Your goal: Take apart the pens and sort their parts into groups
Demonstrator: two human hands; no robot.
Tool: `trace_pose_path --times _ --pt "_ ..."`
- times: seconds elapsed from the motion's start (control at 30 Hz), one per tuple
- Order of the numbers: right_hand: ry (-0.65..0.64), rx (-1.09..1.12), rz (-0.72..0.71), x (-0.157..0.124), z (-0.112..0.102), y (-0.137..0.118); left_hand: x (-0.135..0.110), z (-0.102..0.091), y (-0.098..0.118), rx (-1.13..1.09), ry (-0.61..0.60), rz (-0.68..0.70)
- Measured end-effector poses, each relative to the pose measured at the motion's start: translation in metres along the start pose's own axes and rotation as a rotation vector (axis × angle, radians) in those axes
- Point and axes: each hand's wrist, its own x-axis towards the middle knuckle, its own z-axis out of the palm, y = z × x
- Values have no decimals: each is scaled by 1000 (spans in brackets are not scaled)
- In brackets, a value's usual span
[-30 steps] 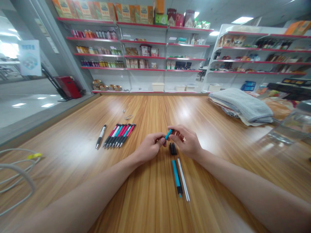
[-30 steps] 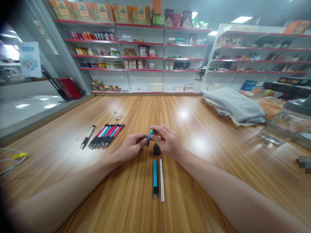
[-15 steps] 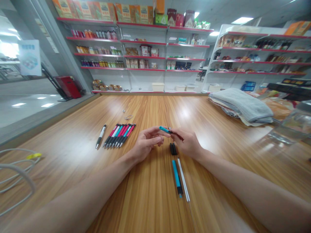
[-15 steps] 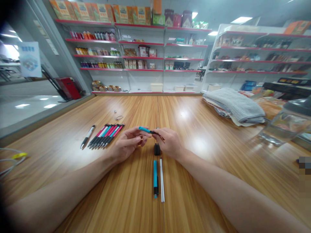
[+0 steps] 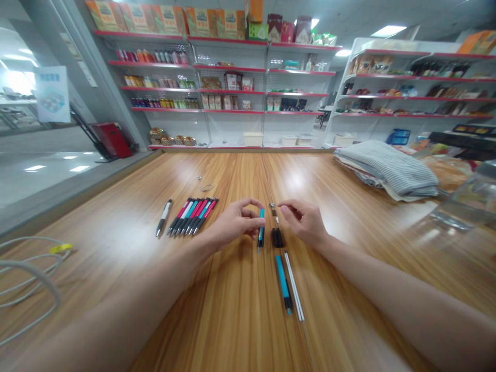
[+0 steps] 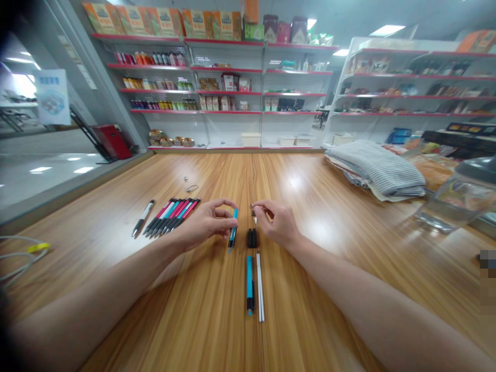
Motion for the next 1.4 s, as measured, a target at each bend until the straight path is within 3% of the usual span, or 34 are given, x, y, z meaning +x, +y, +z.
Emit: trace_pose_path --times 0.1,0.23,0.37,0.6,0.73,1.0,1.4 --pt "13 6 18 1 1 2 -4 -5 6 163 -127 -203" --pt "-7 8 13 1 2 2 -13 1 11 328 -271 -355" --pt "-14 14 17 1 3 2 -19 16 12 467 -257 -430" --pt "-12 23 19 1 3 4 -22 29 13 549 -175 -455" --pt "-12 26 15 1 4 5 -21 31 10 589 -131 -390" --pt "-19 31 49 0 5 9 -20 39 0 496 -188 -442" --pt "-13 25 60 0 6 10 -22 45 1 467 -171 -454"
